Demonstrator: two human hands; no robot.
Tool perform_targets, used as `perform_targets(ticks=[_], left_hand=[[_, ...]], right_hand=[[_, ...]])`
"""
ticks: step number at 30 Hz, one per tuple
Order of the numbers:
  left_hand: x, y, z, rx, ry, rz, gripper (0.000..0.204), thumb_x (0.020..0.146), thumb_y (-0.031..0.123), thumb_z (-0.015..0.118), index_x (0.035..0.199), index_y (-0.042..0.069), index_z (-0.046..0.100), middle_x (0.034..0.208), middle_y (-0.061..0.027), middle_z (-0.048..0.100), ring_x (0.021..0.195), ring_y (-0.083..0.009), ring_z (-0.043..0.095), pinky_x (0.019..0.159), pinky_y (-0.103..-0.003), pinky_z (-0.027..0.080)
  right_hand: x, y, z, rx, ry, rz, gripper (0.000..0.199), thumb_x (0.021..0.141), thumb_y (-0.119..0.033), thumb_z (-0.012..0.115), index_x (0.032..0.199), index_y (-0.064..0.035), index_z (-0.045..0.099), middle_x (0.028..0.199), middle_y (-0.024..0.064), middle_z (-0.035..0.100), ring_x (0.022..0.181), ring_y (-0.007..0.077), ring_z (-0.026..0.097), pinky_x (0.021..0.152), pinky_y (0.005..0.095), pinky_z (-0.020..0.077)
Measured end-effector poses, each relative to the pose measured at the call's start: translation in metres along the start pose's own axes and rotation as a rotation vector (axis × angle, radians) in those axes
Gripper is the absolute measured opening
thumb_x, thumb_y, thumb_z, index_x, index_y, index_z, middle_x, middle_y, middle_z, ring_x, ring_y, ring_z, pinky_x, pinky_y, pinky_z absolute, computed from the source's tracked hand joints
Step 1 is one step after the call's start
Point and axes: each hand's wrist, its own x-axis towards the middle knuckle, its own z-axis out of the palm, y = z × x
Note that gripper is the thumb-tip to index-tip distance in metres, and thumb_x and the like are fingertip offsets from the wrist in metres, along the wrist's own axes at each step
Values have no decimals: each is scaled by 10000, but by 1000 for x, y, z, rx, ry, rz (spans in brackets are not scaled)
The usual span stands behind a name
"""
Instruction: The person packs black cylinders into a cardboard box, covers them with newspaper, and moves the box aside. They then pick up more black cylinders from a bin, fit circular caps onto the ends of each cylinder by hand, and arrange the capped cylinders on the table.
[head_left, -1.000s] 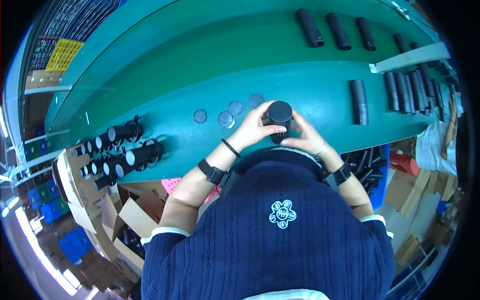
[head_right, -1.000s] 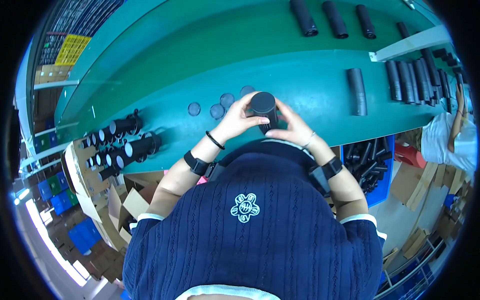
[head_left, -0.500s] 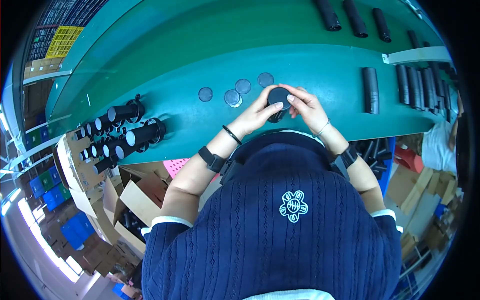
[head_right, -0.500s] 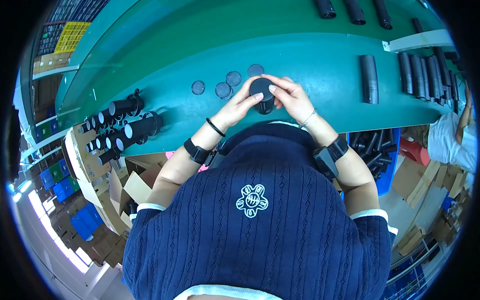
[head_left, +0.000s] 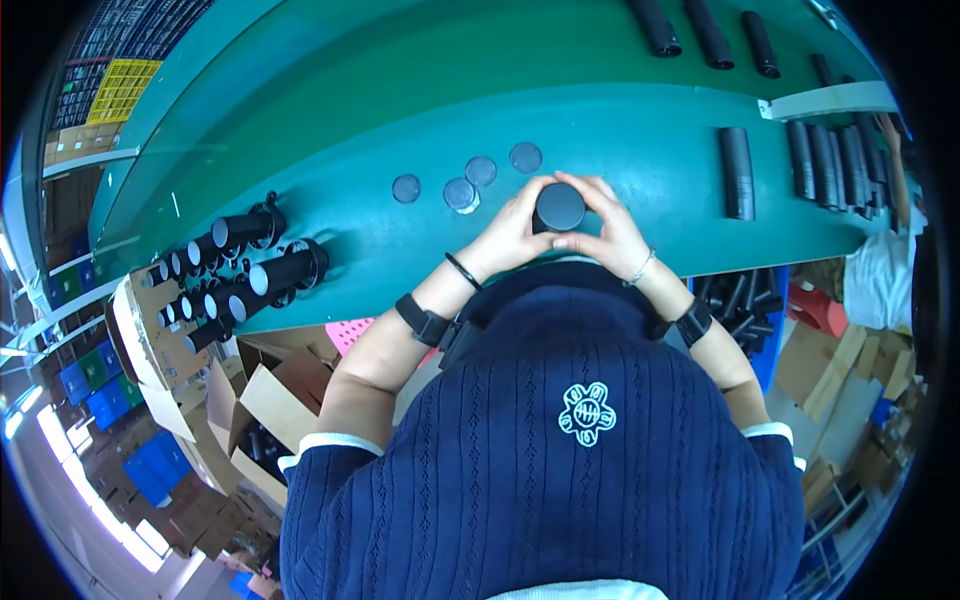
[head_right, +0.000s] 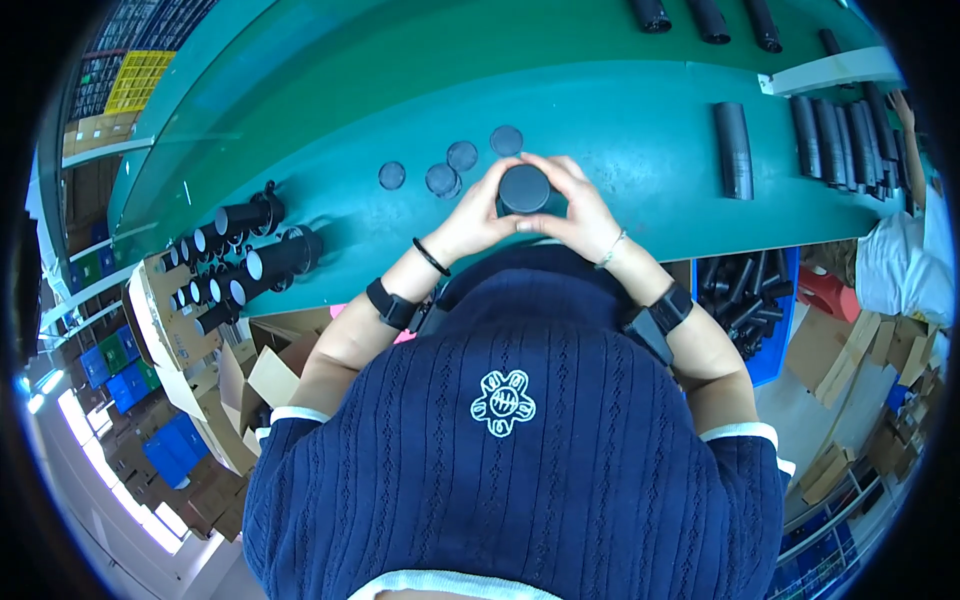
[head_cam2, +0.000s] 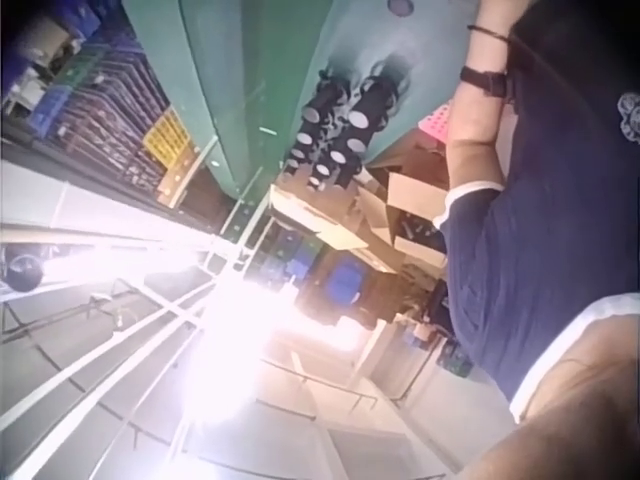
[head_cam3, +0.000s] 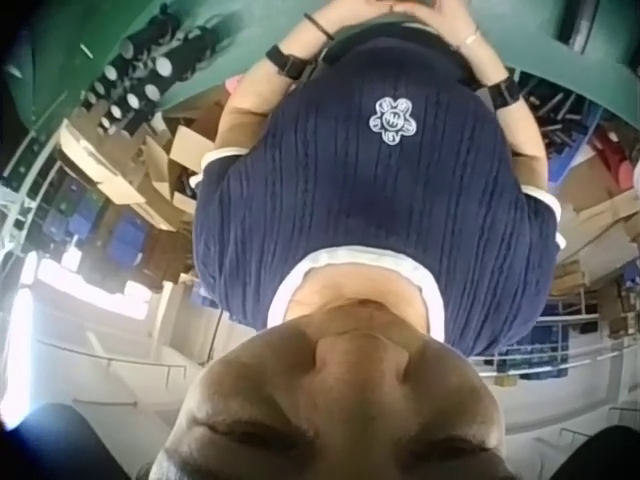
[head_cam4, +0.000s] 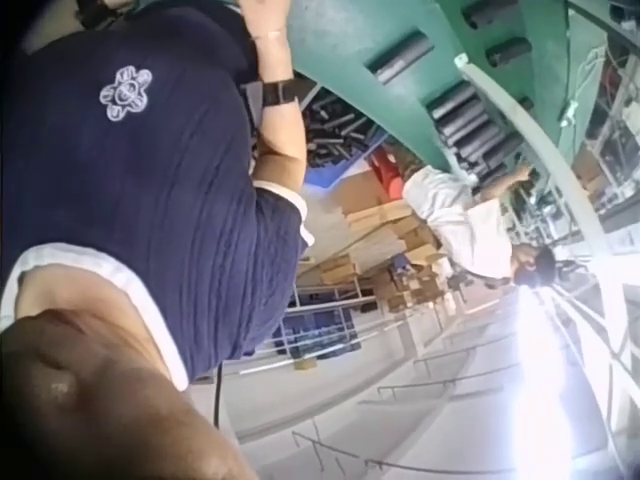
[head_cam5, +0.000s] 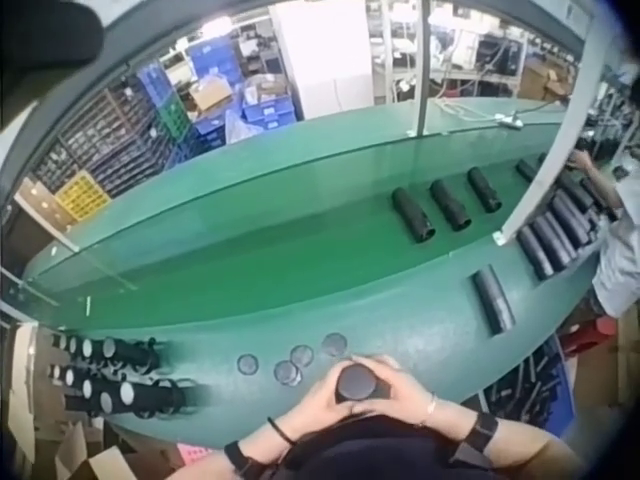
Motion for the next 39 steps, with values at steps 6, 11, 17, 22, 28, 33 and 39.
perform_targets(ticks=[6, 11, 17, 22, 28, 33, 39], left_hand=[[2, -2, 3, 24, 119, 30, 630, 711, 172, 773, 1236, 40, 450, 1150, -185, 582, 1093, -369, 585, 898, -411, 484], [10, -12, -13, -63, 38, -49, 622, 670, 143, 821, 1183, 51, 484, 1128, -133, 604, 1072, -283, 609, 892, -368, 491], [-1, -21, -16, -589, -149, -247, 697, 694, 63, 830, 1278, 39, 451, 1232, -70, 536, 1154, -172, 529, 1000, -342, 442], [-7, -6, -1, -232, -115, -121, 734, 712, 79, 817, 1327, 24, 420, 1204, -97, 569, 1168, -191, 536, 990, -347, 450], [-12, -5, 6, -132, -10, -34, 678, 701, 158, 799, 1271, 8, 462, 1091, -175, 636, 1008, -303, 640, 848, -369, 504], [-12, 1, 4, -91, -24, -61, 656, 695, 150, 806, 1251, 8, 488, 1082, -168, 644, 1004, -293, 646, 853, -366, 507], [-12, 7, -9, -559, -13, -127, 711, 739, 95, 802, 1338, 57, 422, 1255, -67, 500, 1181, -174, 498, 1005, -336, 417]], right_hand=[[3, 1, 14, 79, 154, 83, 703, 659, -219, 847, 1272, -47, 548, 1099, 88, 556, 1053, 232, 589, 876, 334, 517], [13, 0, 16, 50, 138, 158, 679, 679, -126, 831, 1285, -51, 535, 1079, 65, 508, 1094, 204, 551, 947, 366, 510], [7, 9, 3, 270, -69, 132, 742, 681, -126, 831, 1343, -81, 499, 1164, 60, 453, 1167, 202, 490, 1021, 365, 449], [-1, 7, 9, 254, 13, 151, 736, 669, -150, 843, 1323, -95, 510, 1205, 56, 472, 1183, 204, 490, 994, 346, 458], [-5, 3, 11, 74, -19, 98, 729, 655, -188, 855, 1291, -70, 517, 1173, 72, 480, 1163, 214, 507, 962, 343, 479], [-11, 5, 13, -61, 49, 45, 747, 631, -236, 873, 1275, -68, 534, 1139, 68, 476, 1114, 202, 525, 944, 318, 464], [-9, 7, -6, 292, -49, 135, 1109, 597, -217, 894, 1488, -127, 241, 1352, 80, 411, 1341, 233, 331, 1142, 445, 230]])
